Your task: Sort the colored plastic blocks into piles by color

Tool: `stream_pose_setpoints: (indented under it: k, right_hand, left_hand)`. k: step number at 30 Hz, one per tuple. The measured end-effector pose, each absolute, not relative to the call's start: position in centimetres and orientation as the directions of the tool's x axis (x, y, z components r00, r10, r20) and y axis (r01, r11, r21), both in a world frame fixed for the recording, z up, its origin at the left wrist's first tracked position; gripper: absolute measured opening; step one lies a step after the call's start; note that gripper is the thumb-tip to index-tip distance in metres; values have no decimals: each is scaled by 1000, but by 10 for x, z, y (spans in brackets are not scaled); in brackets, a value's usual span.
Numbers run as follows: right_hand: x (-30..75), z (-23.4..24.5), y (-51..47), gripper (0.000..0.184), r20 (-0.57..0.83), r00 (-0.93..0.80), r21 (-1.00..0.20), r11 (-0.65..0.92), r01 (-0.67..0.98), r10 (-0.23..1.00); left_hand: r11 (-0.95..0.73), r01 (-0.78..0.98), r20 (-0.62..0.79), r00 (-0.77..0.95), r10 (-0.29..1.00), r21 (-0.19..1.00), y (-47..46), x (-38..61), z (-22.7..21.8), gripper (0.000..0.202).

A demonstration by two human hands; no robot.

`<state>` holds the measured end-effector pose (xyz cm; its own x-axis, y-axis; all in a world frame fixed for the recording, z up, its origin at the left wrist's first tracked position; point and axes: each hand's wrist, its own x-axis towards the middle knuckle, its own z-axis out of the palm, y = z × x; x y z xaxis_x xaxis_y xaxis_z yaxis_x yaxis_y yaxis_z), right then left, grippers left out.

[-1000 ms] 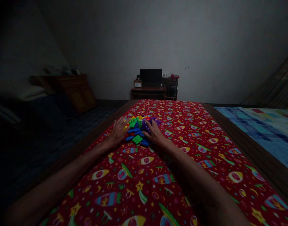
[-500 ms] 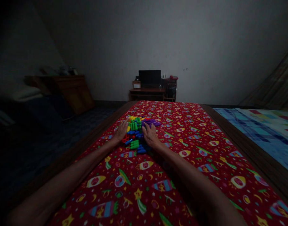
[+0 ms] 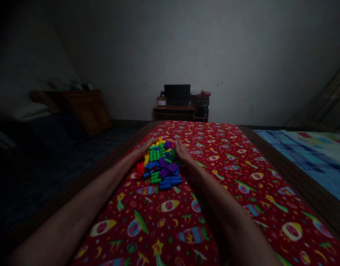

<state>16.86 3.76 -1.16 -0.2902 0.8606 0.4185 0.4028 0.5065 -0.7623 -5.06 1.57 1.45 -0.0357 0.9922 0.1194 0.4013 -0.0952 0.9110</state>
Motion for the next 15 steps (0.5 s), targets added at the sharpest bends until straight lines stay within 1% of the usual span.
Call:
stream_pose_setpoints:
  k: [2, 3, 7, 9, 11, 12, 13, 15]
  right_hand:
    - [158, -9, 34, 55, 366, -324, -812, 469, 346, 873]
    - [156, -6, 30, 54, 343, -336, -837, 448, 315, 877]
    - [172, 11, 10, 62, 305, -429, -914, 387, 119, 850]
    - [190, 20, 0, 63, 285, -456, -936, 346, 55, 843]
    - [213, 26, -9, 61, 297, -445, -931, 360, 62, 845]
    - [225, 28, -12, 60, 315, -430, -918, 387, 90, 846]
    - [239, 28, -14, 58, 332, -413, -900, 416, 131, 848]
    - [270, 22, -17, 54, 367, -374, -846, 473, 246, 851]
  left_hand:
    - [-122, 401, 107, 59, 992, 908, 17, -42, 20, 72]
    - [-164, 421, 127, 115, 985, 892, 17, -37, 23, 73]
    - [-376, 512, 259, 287, 922, 772, 5, -15, 38, 69]
    - [-476, 519, 319, 366, 874, 710, -13, -9, 47, 68]
    - [-565, 524, 363, 442, 820, 638, -39, -10, 54, 69]
    - [-582, 541, 369, 457, 809, 607, -53, -15, 55, 69]
    - [-578, 577, 371, 445, 815, 577, -66, -22, 54, 69]
    - [-511, 699, 384, 350, 855, 501, -88, -43, 42, 68]
